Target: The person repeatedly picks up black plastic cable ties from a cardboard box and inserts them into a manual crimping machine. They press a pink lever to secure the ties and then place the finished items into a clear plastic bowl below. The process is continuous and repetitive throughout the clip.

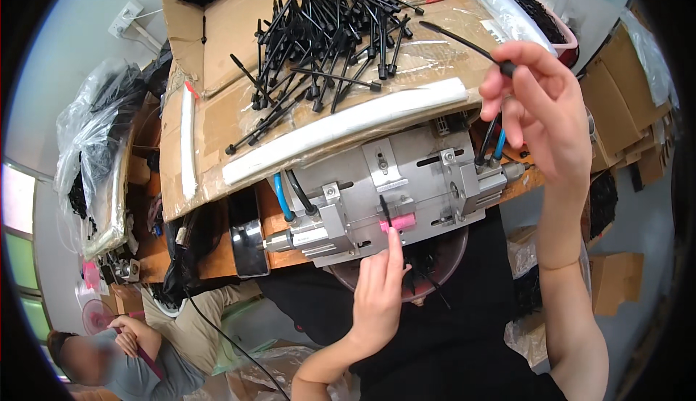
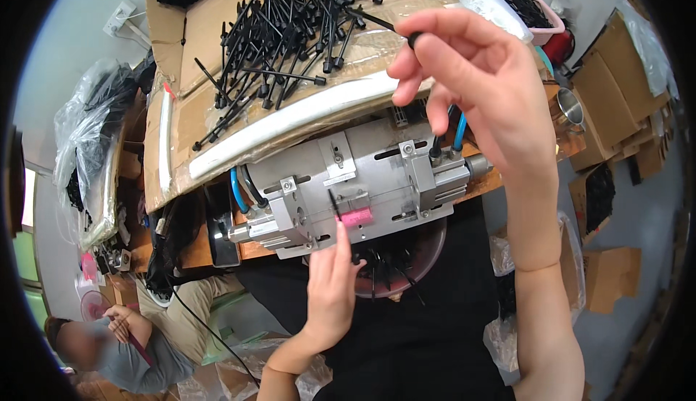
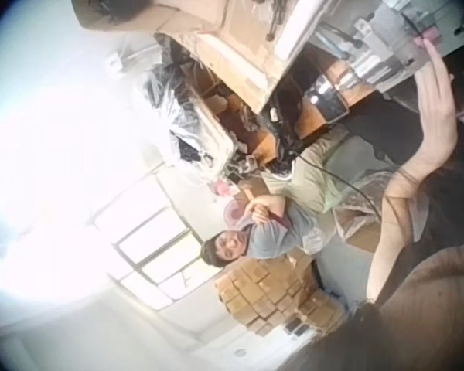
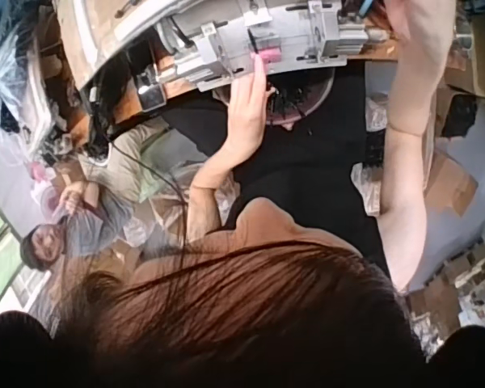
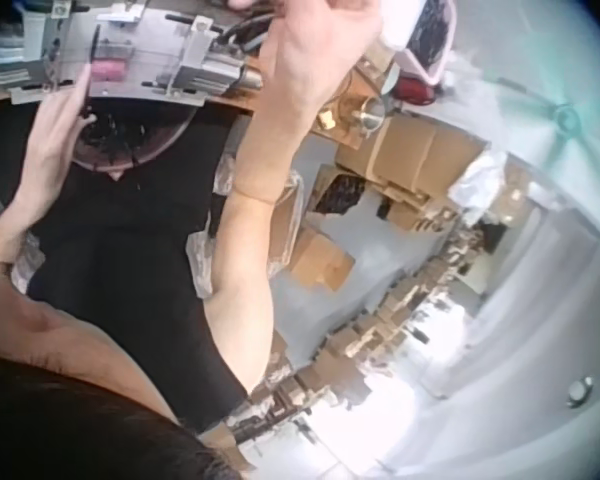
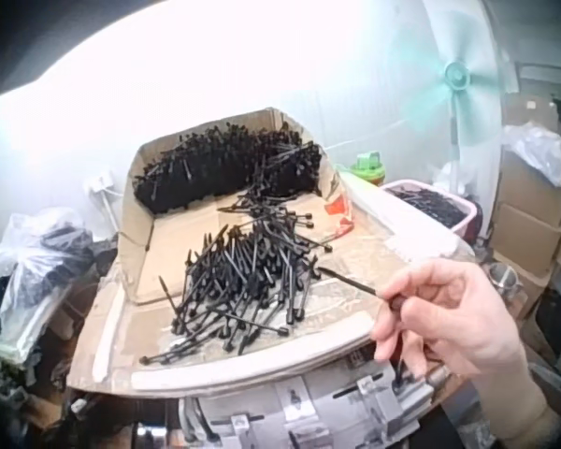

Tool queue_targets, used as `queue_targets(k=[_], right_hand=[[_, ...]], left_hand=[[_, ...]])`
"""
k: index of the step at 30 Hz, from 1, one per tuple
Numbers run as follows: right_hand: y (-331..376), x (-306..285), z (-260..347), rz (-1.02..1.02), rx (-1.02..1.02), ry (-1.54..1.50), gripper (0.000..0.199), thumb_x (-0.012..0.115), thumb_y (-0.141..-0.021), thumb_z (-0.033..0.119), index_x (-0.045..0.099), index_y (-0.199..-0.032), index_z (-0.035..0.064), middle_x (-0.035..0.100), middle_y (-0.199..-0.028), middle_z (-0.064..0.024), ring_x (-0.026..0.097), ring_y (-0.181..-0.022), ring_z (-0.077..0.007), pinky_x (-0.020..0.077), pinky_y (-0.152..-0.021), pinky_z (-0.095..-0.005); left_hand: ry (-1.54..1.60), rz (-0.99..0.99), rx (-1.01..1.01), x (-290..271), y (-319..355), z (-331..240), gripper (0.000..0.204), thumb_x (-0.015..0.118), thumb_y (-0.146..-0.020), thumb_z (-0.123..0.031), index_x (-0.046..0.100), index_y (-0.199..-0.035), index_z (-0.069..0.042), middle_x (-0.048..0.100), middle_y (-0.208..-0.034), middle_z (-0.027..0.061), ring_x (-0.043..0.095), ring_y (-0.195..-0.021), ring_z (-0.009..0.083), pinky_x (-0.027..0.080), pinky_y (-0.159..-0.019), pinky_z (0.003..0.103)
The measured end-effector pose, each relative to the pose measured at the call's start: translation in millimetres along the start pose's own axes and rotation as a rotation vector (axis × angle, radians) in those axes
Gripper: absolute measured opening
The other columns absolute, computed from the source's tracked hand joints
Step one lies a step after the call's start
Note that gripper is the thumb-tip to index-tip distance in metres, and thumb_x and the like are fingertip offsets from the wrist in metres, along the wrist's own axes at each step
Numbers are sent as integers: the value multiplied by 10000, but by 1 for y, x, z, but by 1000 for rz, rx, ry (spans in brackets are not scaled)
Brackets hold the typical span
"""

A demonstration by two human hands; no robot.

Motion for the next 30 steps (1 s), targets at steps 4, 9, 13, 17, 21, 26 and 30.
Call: queue_targets(k=[4,9,13,17,21,26,30], right_hand=[[23,0,0,-72,-46,-15,261,616,-962,112,596,-1172,-43,689,-927,-150,696,-774,-177,519,-488,-217],[41,-3,5,-119,-113,79,198,630,-926,32,592,-1103,-47,681,-945,-178,672,-782,-179,534,-510,-225],[70,22,-17,-123,-102,290,207,682,-842,-67,606,-1032,-42,682,-966,-159,653,-786,-168,546,-591,-256],[121,51,-50,130,-241,776,478,757,-734,-66,602,-1186,-52,632,-835,-134,607,-672,-229,496,-569,-325],[154,60,-94,119,-195,880,656,752,-731,-62,505,-1339,-72,580,-730,-98,570,-623,-224,468,-553,-332],[150,78,-110,201,-178,855,658,761,-753,-15,501,-1356,-57,517,-665,-71,539,-586,-197,458,-534,-334],[149,76,-111,197,-168,895,653,765,-769,39,503,-1361,-46,527,-677,-59,543,-594,-186,456,-522,-327]], left_hand=[[-27,78,-30,23,-3,-1,732,678,-761,95,391,-1434,77,551,-991,145,521,-895,309,451,-804,397],[-53,127,0,22,-10,-2,726,671,-767,91,387,-1435,80,546,-999,149,520,-909,310,452,-808,404],[-64,125,-34,19,-5,8,726,678,-769,83,398,-1438,57,549,-1002,152,524,-919,311,460,-823,400],[69,99,2,-22,-28,6,674,696,-756,74,512,-1394,-46,583,-1011,137,542,-936,301,472,-849,379],[-330,-436,-37,-95,-96,64,140,545,-897,36,638,-985,-19,639,-1009,103,571,-913,273,430,-829,361],[35,-61,-129,-145,-131,142,110,531,-907,27,622,-962,-1,620,-986,74,574,-847,142,439,-801,262],[78,22,-180,-149,-133,147,137,542,-883,54,643,-966,12,631,-984,66,576,-865,146,448,-819,265]])
Point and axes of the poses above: each hand's wrist, its own y-axis away from the middle knuckle, its own x-axis out of the palm, z = x × y, the point moved 4 cm from there along -y, towards the middle knuckle
